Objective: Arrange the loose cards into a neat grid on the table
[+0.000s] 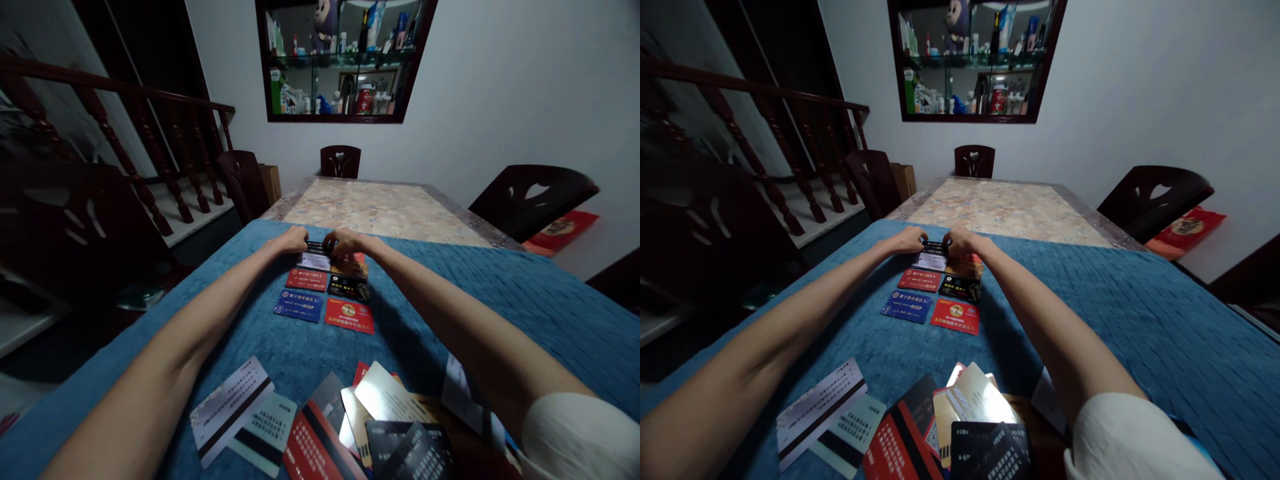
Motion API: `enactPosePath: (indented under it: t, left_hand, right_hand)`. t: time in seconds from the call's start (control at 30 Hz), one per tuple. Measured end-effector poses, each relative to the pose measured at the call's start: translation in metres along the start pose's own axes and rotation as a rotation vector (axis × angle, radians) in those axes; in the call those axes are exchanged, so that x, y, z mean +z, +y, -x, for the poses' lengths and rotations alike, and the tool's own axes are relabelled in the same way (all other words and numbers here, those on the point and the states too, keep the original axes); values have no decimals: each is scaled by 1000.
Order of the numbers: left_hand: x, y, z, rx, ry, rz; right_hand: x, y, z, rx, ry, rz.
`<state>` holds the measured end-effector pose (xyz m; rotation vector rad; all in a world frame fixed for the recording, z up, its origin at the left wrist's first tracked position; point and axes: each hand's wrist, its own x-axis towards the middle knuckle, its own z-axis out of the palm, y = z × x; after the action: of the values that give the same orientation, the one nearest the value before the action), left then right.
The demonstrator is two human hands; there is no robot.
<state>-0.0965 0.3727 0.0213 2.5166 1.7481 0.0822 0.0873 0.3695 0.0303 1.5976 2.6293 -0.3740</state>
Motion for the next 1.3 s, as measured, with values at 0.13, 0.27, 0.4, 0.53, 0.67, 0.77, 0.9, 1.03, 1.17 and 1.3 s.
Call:
enactPosePath:
  t: [0.13,0.27,0.4,0.53,0.67,0.77,0.9,1.03,1.17,1.3]
  left_hand:
    - [2,-1,-2,-25,21,36]
    - [2,-3,-5,-61,34,74]
    - [0,-2,-5,-87,35,106]
    - [-1,2,-3,-104,46,134]
    - [0,3,-2,-113,54,151]
    - [1,3,-1,-118,52,157]
    - [1,4,0,-111,50,161]
    - [2,6,2,-99,49,163]
    - [2,7,3,-94,47,163]
    - [2,7,4,-100,51,164]
  right_hand:
    - [-1,-2,-3,-1,17,32]
    - [-1,-5,-5,4,27,57]
    - [-1,-8,-6,16,21,73]
    - [-3,-12,-6,37,10,91]
    - [-3,-15,-7,61,9,111]
    - [-3,-15,-8,81,12,122]
    - [-1,-14,-10,91,-2,125]
    - [0,-14,-9,72,-17,117]
    - [-3,-16,-5,50,-15,106]
    - [-4,-15,-2,33,0,93]
